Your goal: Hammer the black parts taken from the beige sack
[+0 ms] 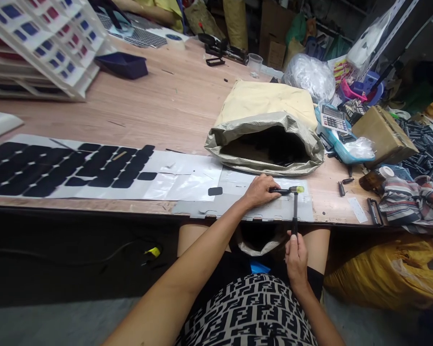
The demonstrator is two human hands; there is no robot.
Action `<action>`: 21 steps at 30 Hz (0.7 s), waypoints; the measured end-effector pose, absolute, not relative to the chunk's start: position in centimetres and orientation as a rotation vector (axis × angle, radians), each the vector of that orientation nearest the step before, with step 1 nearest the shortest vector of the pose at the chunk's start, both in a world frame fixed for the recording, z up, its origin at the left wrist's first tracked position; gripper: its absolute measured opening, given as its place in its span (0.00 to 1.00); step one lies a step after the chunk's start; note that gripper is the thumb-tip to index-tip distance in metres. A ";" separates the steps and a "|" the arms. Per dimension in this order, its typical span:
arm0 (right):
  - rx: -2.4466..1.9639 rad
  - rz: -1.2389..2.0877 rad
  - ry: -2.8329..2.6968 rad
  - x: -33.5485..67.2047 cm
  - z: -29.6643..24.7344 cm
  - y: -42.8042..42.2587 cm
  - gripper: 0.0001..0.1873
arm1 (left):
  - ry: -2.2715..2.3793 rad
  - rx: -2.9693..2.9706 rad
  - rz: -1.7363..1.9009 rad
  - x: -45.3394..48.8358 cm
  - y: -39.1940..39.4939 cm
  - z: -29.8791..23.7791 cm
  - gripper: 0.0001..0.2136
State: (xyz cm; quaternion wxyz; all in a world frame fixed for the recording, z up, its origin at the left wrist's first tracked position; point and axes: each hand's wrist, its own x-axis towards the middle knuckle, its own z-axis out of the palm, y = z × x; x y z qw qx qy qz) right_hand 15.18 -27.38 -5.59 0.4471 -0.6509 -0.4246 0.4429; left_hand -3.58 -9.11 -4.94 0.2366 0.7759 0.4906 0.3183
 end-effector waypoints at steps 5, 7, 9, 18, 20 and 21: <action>-1.540 1.197 -0.782 15.3 -5.9 -27.0 0.27 | 1.338 2.133 0.879 -3.6 -9.2 -5.0 0.09; -1.484 1.242 -0.722 15.3 -5.9 -26.9 0.27 | 1.316 2.141 0.885 -3.6 -9.2 -5.1 0.09; -1.437 1.287 -0.677 15.2 -5.9 -26.8 0.26 | 1.297 2.148 0.890 -3.7 -9.1 -5.2 0.11; -1.350 1.354 -0.592 15.1 -6.2 -26.8 0.25 | 1.144 2.102 1.140 -4.0 -10.7 -3.9 0.14; -1.353 1.357 -0.587 15.1 -6.2 -26.8 0.25 | 1.070 2.129 1.185 -4.1 -13.0 -3.5 0.13; -1.356 1.356 -0.591 15.1 -6.2 -26.8 0.26 | 1.037 2.159 1.194 -4.1 -14.4 -3.5 0.13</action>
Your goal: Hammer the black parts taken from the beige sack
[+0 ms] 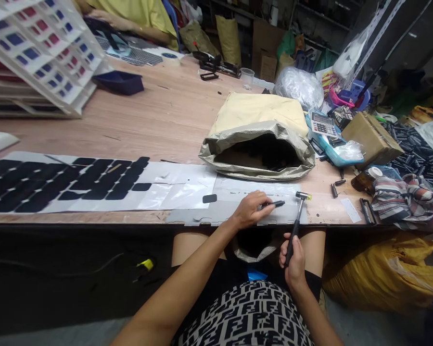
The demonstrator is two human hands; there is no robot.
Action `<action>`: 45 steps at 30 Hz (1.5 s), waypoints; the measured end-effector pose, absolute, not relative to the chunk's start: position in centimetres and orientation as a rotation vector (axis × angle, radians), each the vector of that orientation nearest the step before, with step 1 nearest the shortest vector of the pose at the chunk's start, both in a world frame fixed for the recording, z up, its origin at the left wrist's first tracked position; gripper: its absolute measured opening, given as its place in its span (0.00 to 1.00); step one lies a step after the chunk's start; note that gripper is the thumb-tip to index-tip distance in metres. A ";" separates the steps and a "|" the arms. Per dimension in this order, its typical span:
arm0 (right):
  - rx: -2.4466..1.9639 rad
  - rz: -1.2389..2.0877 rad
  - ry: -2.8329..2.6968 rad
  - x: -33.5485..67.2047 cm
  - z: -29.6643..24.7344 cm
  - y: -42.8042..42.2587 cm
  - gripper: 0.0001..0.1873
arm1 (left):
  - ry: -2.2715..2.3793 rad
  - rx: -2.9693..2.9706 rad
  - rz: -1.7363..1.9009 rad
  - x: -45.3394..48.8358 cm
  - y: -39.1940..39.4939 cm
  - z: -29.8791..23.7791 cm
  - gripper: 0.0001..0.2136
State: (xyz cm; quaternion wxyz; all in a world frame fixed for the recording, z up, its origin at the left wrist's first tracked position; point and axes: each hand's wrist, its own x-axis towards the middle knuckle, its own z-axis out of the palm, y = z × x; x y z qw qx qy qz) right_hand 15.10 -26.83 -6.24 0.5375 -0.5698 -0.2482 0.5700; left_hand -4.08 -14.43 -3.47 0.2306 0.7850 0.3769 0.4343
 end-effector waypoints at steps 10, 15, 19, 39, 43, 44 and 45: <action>-1.355 1.347 -0.633 14.9 -6.9 -26.8 0.27 | 1.144 2.560 0.991 -3.5 -23.1 -8.9 0.06; -1.364 1.331 -0.644 14.9 -6.9 -26.7 0.28 | 1.284 2.572 1.009 -2.5 -22.8 -10.3 0.06; -1.380 1.321 -0.652 15.0 -6.8 -26.8 0.29 | 1.315 2.604 1.022 -2.3 -23.0 -10.6 0.08; -1.379 1.293 -0.730 16.1 -9.1 -26.9 0.27 | 1.818 1.748 0.812 -1.9 0.0 -1.4 0.08; -1.385 1.283 -0.756 16.1 -9.3 -26.9 0.27 | 1.827 1.688 0.779 -1.8 -0.2 -3.4 0.14; -1.383 1.282 -0.761 16.1 -9.2 -26.9 0.26 | 1.829 1.688 0.788 -1.7 -0.3 -3.6 0.14; -1.380 1.283 -0.762 16.0 -9.2 -26.9 0.26 | 1.829 1.683 0.791 -1.7 -0.3 -3.8 0.14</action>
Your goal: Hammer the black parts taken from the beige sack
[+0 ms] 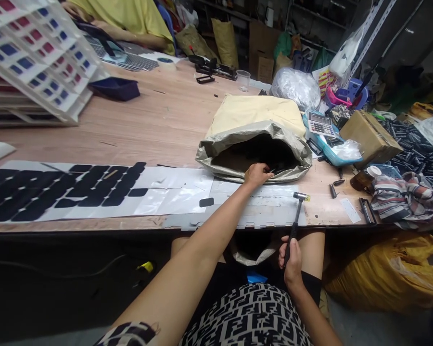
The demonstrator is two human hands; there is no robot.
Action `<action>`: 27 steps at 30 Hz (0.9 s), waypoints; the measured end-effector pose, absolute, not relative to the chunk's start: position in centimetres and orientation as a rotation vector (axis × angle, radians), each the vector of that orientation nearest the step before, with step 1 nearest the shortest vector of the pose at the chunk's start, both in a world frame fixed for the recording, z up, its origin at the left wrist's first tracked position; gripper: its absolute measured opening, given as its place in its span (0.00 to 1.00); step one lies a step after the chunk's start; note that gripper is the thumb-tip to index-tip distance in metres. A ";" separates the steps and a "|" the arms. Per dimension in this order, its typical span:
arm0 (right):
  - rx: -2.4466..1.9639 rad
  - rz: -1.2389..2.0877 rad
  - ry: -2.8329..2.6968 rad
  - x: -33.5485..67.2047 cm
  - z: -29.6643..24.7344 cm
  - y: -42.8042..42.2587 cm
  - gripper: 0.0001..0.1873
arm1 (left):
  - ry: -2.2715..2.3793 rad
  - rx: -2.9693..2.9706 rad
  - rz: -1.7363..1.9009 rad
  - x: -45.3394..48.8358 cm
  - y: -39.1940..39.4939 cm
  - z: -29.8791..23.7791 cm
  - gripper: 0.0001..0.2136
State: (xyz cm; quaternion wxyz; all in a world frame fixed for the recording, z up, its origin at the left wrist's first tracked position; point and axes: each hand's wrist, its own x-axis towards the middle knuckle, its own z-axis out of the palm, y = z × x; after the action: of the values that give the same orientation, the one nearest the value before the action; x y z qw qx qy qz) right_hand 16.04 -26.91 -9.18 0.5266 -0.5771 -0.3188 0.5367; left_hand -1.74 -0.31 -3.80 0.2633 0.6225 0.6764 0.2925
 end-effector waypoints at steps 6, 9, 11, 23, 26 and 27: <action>-1.377 1.290 -0.761 16.1 -8.8 -26.8 0.26 | 1.681 1.565 1.108 -2.7 -1.3 -3.3 0.10; -1.397 1.282 -0.784 16.2 -8.9 -26.8 0.27 | 1.468 1.663 1.346 -3.9 -4.5 -2.8 0.12; -1.416 1.265 -0.796 16.1 -8.9 -26.8 0.27 | 1.321 1.862 1.322 -4.6 -7.1 -2.8 0.11; -1.550 1.142 -0.961 16.0 -7.3 -26.9 0.28 | 1.269 2.223 0.874 -4.0 -10.2 -5.1 0.08; -1.591 1.075 -1.008 15.8 -7.0 -27.3 0.28 | 1.285 2.221 0.875 -4.1 -10.4 -4.8 0.08; -1.599 1.070 -1.023 15.8 -6.9 -27.5 0.28 | 1.291 2.215 0.879 -4.1 -10.5 -4.8 0.08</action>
State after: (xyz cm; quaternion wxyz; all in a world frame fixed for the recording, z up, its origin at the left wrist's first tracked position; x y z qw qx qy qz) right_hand 15.76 -27.48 -6.93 0.4630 -0.6504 -0.4162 0.4352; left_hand -4.08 -10.50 -4.79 0.2138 0.7984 0.4652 0.3169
